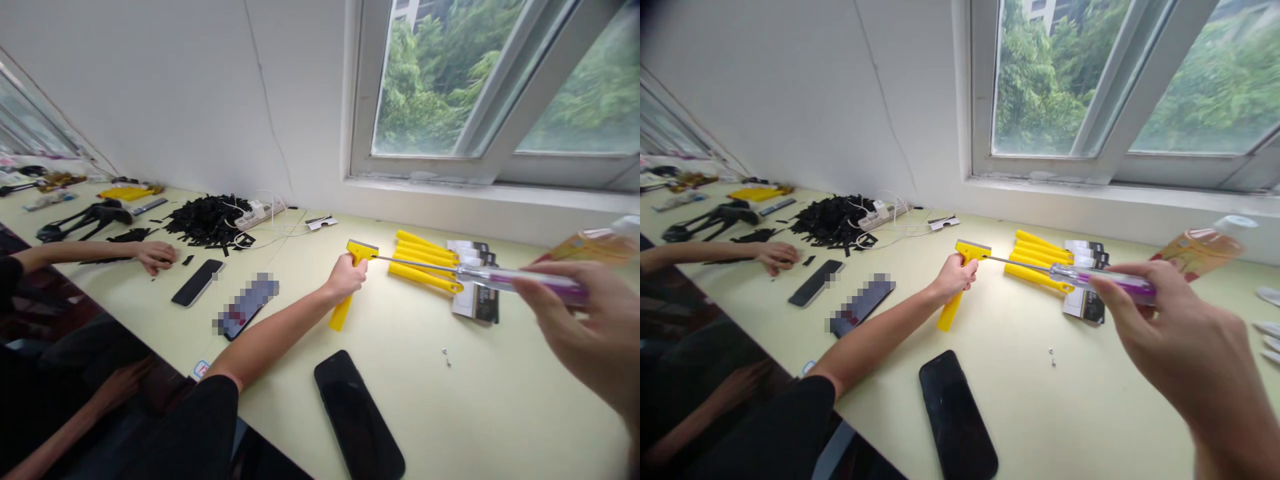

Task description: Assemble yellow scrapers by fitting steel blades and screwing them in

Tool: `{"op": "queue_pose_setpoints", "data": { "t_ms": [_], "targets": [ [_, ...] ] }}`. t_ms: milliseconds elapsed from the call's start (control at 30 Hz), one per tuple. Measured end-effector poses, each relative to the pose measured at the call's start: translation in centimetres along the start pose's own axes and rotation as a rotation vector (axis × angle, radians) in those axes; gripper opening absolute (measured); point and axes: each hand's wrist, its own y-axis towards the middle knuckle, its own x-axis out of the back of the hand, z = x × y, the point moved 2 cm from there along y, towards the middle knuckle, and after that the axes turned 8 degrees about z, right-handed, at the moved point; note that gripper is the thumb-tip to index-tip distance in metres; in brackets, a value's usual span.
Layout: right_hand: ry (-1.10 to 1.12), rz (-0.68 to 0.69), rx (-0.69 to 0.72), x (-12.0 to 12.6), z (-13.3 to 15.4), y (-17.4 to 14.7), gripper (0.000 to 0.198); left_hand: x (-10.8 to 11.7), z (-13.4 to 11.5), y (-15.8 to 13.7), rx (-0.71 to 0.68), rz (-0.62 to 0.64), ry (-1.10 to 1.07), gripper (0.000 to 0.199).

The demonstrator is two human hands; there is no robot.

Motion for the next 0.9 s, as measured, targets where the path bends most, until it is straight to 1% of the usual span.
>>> {"op": "queue_pose_setpoints", "data": {
  "t_ms": [33, 67, 133, 167, 233, 267, 300, 367, 400, 433, 467, 500, 533, 633, 667, 733, 767, 800, 867, 900],
  "targets": [
    [-0.077, 0.006, -0.067, 0.1, 0.3, 0.1, 0.022, 0.1, -0.1, 0.0, -0.003, 0.002, -0.002, 0.022],
    [-0.111, 0.026, -0.083, 0.1, 0.6, 0.2, 0.025, 0.1, -0.3, 0.0, -0.005, 0.004, -0.006, 0.021],
    [-0.047, 0.076, 0.008, 0.1, 1.2, 0.4, 0.033, 0.2, -0.4, -0.1, -0.007, 0.009, -0.014, 0.022],
    [-0.01, 0.069, 0.043, 0.1, 1.4, 0.5, 0.035, 0.2, -0.5, -0.1, -0.007, 0.012, -0.017, 0.023],
    [-0.033, 0.008, 0.003, 0.2, 1.5, 0.6, 0.032, 0.3, -0.6, -0.2, -0.009, 0.018, -0.017, 0.023],
    [-0.045, 0.001, -0.027, 0.2, 1.5, 0.5, 0.03, 0.3, -0.6, -0.2, -0.011, 0.02, -0.014, 0.023],
    [-0.028, 0.014, -0.025, 0.2, 1.5, 0.5, 0.029, 0.3, -0.6, -0.2, -0.011, 0.024, -0.01, 0.023],
    [0.056, 0.078, 0.063, 0.1, 1.8, 0.5, 0.034, 0.4, -0.5, -0.2, -0.01, 0.033, -0.003, 0.024],
    [0.079, 0.078, 0.099, 0.2, 1.9, 0.4, 0.035, 0.4, -0.5, -0.2, -0.01, 0.039, -0.001, 0.024],
    [0.068, 0.05, 0.1, 0.3, 2.0, 0.4, 0.032, 0.4, -0.4, -0.2, -0.012, 0.043, 0.001, 0.025],
    [0.034, 0.029, 0.071, 0.3, 1.9, 0.3, 0.027, 0.4, -0.4, -0.1, -0.016, 0.044, 0.002, 0.025],
    [0.004, 0.021, 0.04, 0.3, 1.9, 0.3, 0.025, 0.5, -0.3, -0.1, -0.02, 0.044, 0.003, 0.026],
    [0.004, 0.028, 0.038, 0.2, 2.0, 0.2, 0.025, 0.5, -0.3, -0.1, -0.025, 0.045, 0.003, 0.026],
    [0.148, 0.092, 0.145, -0.5, 2.2, 0.2, 0.035, 0.7, -0.2, 0.1, -0.034, 0.055, 0.004, 0.026],
    [0.162, 0.061, 0.139, -0.6, 2.2, 0.1, 0.034, 0.7, -0.2, 0.1, -0.034, 0.061, 0.006, 0.026],
    [0.108, -0.018, 0.017, -0.7, 1.9, 0.1, 0.027, 0.8, -0.1, 0.2, -0.035, 0.062, 0.012, 0.026],
    [0.086, -0.02, -0.034, -0.7, 1.7, 0.1, 0.028, 0.8, -0.1, 0.3, -0.035, 0.06, 0.015, 0.027],
    [0.098, 0.012, -0.042, -0.8, 1.7, 0.1, 0.03, 0.9, -0.1, 0.3, -0.034, 0.059, 0.019, 0.027],
    [0.195, 0.132, 0.024, -0.9, 1.6, 0.1, 0.036, 1.0, 0.0, 0.4, -0.03, 0.06, 0.024, 0.027],
    [0.223, 0.173, 0.037, -1.0, 1.5, 0.1, 0.036, 1.0, 0.0, 0.4, -0.025, 0.065, 0.026, 0.026]
  ]
}}
